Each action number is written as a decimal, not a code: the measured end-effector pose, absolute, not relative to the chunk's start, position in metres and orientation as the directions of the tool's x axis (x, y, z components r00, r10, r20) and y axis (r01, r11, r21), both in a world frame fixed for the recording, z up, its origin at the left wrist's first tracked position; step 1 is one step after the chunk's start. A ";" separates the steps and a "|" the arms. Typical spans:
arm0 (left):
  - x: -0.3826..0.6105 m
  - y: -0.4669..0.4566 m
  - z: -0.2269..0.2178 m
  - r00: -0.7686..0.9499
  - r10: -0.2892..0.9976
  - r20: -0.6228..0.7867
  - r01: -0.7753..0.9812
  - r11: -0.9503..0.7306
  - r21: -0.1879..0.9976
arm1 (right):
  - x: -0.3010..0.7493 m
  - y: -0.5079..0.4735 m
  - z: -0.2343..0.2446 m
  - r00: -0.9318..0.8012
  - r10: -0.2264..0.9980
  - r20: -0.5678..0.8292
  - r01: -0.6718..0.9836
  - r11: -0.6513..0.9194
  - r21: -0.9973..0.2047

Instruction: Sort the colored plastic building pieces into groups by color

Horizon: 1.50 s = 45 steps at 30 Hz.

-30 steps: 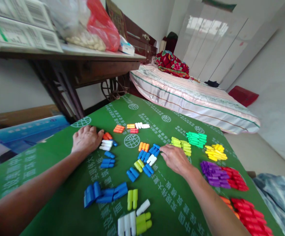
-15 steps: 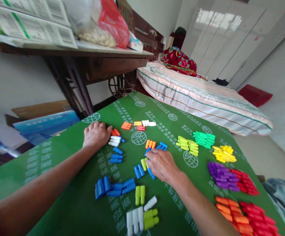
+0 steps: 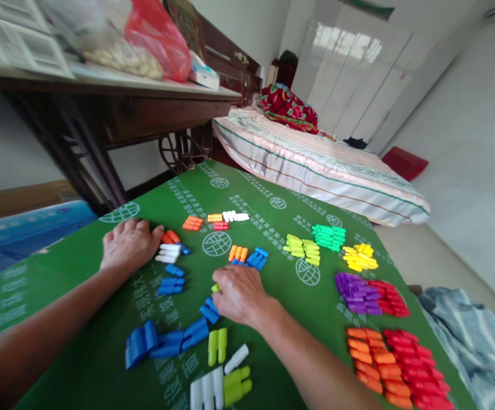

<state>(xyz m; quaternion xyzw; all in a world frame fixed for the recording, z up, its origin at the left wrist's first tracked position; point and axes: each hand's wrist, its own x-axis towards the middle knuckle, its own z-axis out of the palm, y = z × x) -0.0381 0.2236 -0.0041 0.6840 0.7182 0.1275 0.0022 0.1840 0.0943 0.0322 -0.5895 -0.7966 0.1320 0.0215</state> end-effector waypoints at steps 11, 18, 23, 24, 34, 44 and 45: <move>-0.044 0.233 -0.007 -0.055 0.984 0.167 0.993 0.036 0.111 | 0.340 0.137 0.055 -0.044 0.995 0.094 0.728 0.097 -0.678; -0.047 0.235 -0.007 -0.054 0.986 0.159 0.995 0.040 0.091 | 0.425 0.176 0.057 -0.015 0.989 -0.145 0.905 -0.048 -0.422; -0.049 0.235 -0.010 -0.051 0.986 0.160 0.996 0.039 0.074 | 0.427 0.191 0.041 -0.048 0.956 -0.290 0.929 -0.064 -0.364; -0.049 0.235 -0.011 -0.048 0.985 0.164 0.997 0.037 0.073 | 0.427 0.193 0.038 -0.051 0.949 -0.311 0.932 -0.067 -0.357; -0.049 0.233 -0.010 -0.050 0.984 0.169 0.996 0.037 0.080 | 0.424 0.198 0.033 -0.082 0.903 -0.422 0.932 -0.081 -0.353; -0.048 0.235 -0.011 -0.048 0.986 0.162 0.997 0.036 0.075 | 0.429 0.197 0.035 -0.095 0.914 -0.394 0.920 -0.070 -0.385; -0.048 0.235 -0.010 -0.051 0.986 0.156 0.996 0.040 0.076 | 0.430 0.197 0.034 -0.092 0.919 -0.384 0.919 -0.070 -0.387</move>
